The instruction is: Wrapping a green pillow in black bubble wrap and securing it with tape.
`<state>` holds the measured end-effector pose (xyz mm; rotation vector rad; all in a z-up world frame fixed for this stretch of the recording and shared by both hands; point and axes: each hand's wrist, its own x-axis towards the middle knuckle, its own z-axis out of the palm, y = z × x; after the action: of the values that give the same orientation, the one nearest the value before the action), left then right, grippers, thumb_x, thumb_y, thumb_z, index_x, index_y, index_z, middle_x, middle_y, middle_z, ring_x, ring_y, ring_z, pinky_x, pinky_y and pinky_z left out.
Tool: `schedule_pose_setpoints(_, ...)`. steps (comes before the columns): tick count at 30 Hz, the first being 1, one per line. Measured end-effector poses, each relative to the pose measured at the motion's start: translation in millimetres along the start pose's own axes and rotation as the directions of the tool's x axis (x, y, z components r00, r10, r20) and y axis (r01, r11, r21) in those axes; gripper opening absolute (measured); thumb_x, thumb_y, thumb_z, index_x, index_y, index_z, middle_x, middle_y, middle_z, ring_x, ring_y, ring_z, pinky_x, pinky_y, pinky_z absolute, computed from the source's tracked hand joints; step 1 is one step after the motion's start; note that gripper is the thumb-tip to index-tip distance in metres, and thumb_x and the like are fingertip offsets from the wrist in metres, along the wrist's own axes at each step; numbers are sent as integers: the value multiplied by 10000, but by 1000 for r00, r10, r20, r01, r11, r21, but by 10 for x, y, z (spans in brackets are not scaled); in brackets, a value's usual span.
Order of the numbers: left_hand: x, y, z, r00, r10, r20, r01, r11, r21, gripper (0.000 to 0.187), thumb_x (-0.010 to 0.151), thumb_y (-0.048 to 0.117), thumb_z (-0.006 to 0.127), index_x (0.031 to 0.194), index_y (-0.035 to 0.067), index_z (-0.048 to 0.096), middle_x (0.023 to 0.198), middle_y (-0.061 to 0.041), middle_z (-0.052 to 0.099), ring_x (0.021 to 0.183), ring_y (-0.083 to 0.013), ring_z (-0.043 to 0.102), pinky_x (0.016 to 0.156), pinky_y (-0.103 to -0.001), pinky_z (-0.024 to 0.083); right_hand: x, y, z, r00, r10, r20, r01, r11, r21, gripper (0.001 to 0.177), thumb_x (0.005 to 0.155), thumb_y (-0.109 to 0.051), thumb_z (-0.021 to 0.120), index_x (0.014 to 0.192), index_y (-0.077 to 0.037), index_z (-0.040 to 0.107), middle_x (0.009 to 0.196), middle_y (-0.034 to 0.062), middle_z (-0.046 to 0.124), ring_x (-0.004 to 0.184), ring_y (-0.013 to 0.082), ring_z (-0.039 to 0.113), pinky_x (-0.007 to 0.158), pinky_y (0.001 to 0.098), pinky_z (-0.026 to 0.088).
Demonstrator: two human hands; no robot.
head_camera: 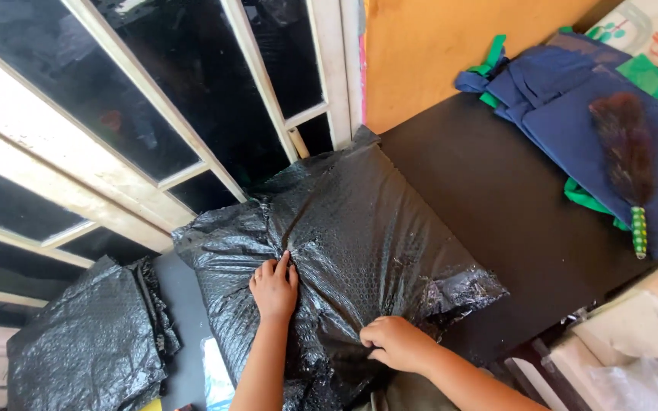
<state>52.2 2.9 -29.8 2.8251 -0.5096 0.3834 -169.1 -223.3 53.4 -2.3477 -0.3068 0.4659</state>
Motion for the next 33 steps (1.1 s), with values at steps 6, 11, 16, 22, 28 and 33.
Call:
schedule_pose_setpoints(6,17,-34,-229,996,50,70,-35,978,-204,378,956,491,590,1214,280,768,1169,-49,655,1116,-319,625,867,-534,503,-142,31,98,971,164,172,-164,986,-14,295,931,-164,787,826,-195,513,843,-18,576,834,187,537,749,343,396)
schedule_pose_setpoints(11,260,-49,-878,852,128,508,68,935,-349,592,912,550,551,1450,303,567,1412,-61,467,1349,-311,427,1112,-503,354,59,305,469,985,169,30,-168,985,-24,300,873,-37,721,780,-191,480,796,-26,535,816,163,514,705,332,380)
schedule_pose_setpoints(16,218,-218,-1043,685,199,701,20,957,-291,748,990,318,643,1625,227,257,1633,-69,363,1493,-312,351,1184,-521,375,114,202,463,958,279,71,-269,955,-125,357,891,-28,695,793,-197,397,808,-22,473,839,148,449,701,315,305)
schedule_pose_setpoints(22,-84,-408,-439,936,347,50,-329,918,-222,585,973,376,645,1507,180,508,1447,-43,613,1404,-301,478,1211,-601,207,53,-310,74,890,397,226,-445,864,237,201,926,-322,777,1091,-205,778,1042,-36,789,967,95,755,896,255,607)
schedule_pose_setpoints(28,-111,-401,-260,978,199,-55,-205,971,-126,693,900,488,726,1443,86,572,1605,-161,415,1482,-400,365,1143,-541,394,732,-668,-205,920,183,-348,-157,982,103,247,929,-437,719,1024,-217,663,871,-61,657,771,116,609,652,292,471)
schedule_pose_setpoints(33,-140,-388,-83,972,91,216,-59,986,-153,591,1011,462,528,1516,157,486,1600,-59,425,1517,-335,305,1238,-510,216,1484,-511,244,885,297,-359,-356,928,-110,643,979,-490,673,1451,-91,495,1405,105,588,1268,331,560,975,467,534)
